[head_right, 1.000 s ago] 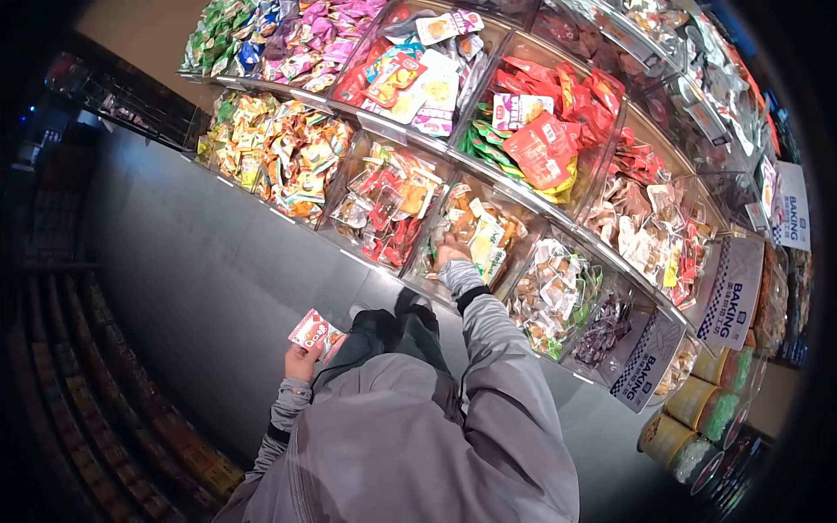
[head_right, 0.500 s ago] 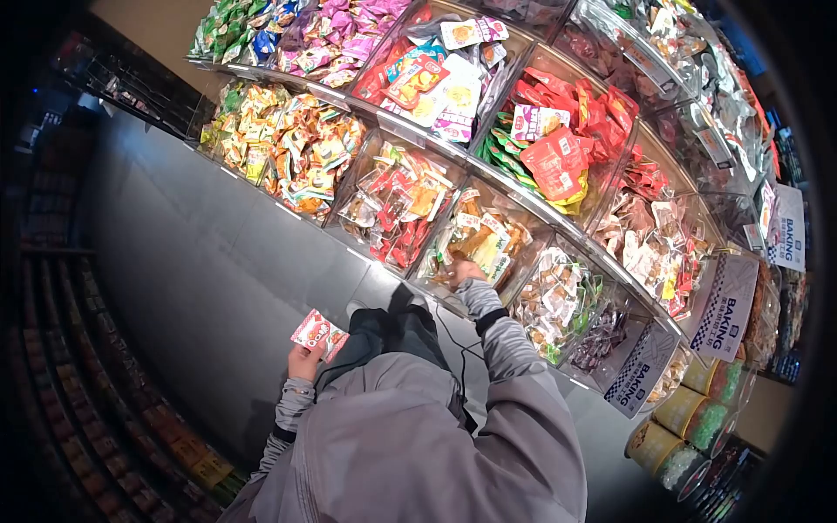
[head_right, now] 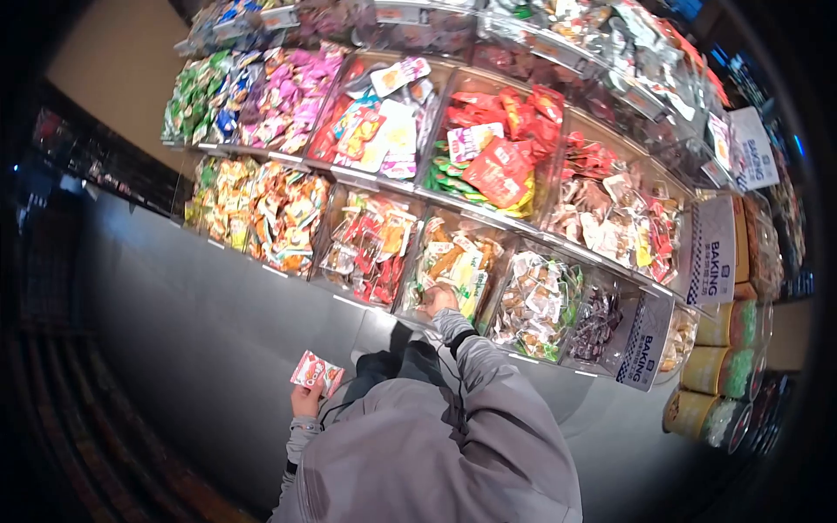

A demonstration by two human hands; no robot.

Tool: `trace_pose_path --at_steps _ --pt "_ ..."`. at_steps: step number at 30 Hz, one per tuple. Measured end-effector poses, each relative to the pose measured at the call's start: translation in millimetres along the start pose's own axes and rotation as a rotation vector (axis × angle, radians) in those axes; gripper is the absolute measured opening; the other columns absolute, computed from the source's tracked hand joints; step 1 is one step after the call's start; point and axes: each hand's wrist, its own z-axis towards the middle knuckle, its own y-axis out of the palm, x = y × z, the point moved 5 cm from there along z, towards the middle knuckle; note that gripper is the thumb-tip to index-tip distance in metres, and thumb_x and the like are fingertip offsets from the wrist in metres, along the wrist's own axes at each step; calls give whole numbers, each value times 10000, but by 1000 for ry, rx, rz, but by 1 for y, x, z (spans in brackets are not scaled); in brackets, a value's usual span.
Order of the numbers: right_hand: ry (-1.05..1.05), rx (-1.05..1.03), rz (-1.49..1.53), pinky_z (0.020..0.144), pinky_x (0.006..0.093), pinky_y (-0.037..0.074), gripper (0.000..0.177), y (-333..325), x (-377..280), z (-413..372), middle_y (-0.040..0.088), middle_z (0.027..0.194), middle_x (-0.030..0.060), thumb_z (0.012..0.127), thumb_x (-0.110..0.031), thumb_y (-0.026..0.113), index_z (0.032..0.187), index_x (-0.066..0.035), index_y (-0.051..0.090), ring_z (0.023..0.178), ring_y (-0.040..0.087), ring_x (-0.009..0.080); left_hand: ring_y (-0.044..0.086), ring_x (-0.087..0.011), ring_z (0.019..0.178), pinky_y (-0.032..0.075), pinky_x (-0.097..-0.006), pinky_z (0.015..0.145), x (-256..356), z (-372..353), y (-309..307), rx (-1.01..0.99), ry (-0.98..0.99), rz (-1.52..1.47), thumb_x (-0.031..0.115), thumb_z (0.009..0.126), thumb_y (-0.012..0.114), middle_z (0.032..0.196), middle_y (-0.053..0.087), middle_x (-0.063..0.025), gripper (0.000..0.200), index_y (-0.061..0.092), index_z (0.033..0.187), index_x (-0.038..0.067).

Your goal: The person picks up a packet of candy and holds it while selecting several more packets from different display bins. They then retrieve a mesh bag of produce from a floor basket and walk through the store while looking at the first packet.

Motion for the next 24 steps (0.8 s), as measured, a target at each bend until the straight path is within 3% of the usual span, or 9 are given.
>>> trace_pose_path --at_steps 2,4,5,8,9,13,15,18,24 --pt "-5 172 -105 807 295 390 306 -12 5 -3 546 933 113 590 -164 641 872 -59 585 894 502 225 506 -107 758 403 -228 674 -4 2 1 0 -33 12 61 716 575 864 551 -72 221 509 905 -33" --pt "-51 -201 1 845 286 359 382 20 24 6 548 931 109 572 -192 665 914 -55 565 937 477 208 509 -105 722 407 -224 646 -3 5 4 -10 -13 38 80 709 588 830 556 -63 217 516 882 -28" --pt "-73 -246 70 842 283 367 402 41 49 19 550 932 109 571 -187 671 930 -49 556 933 485 217 508 -102 701 408 -222 628 -3 7 6 -14 -14 59 90 704 596 809 557 -56 217 520 872 -23" --pt "9 -30 170 813 281 390 323 9 24 2 553 936 110 624 -146 619 926 -49 559 915 503 219 504 -95 665 407 -221 594 2 10 15 -38 -1 82 111 696 608 771 558 -46 215 529 849 -18" --pt "71 2 173 771 278 406 297 8 27 -4 561 898 133 622 -159 588 900 -55 565 846 528 265 500 -91 649 406 -221 578 3 10 21 -45 4 76 122 694 612 754 558 -43 214 532 835 -18" --pt "65 62 422 737 271 421 279 -3 18 -39 570 869 129 630 -93 533 905 -59 567 787 550 256 496 -84 648 402 -217 566 15 9 45 -96 21 143 124 697 608 751 556 -43 201 536 815 -22" --pt "98 -12 365 749 264 420 247 -19 1 -68 583 860 104 673 -81 521 914 -40 558 801 557 178 498 -83 642 402 -215 559 11 12 56 -165 35 156 127 694 610 750 558 -46 198 541 803 -23" --pt "150 11 326 736 250 421 236 -25 6 -99 590 832 101 673 -83 521 901 -35 559 785 563 160 501 -84 640 405 -220 557 14 16 74 -242 79 158 131 688 613 749 563 -51 205 542 797 -27" --pt "43 92 599 646 227 434 223 -28 12 -146 581 734 55 690 -69 517 909 -43 554 687 550 114 505 -86 606 408 -223 539 42 13 109 -466 141 323 164 672 626 707 570 -61 240 556 781 -38"
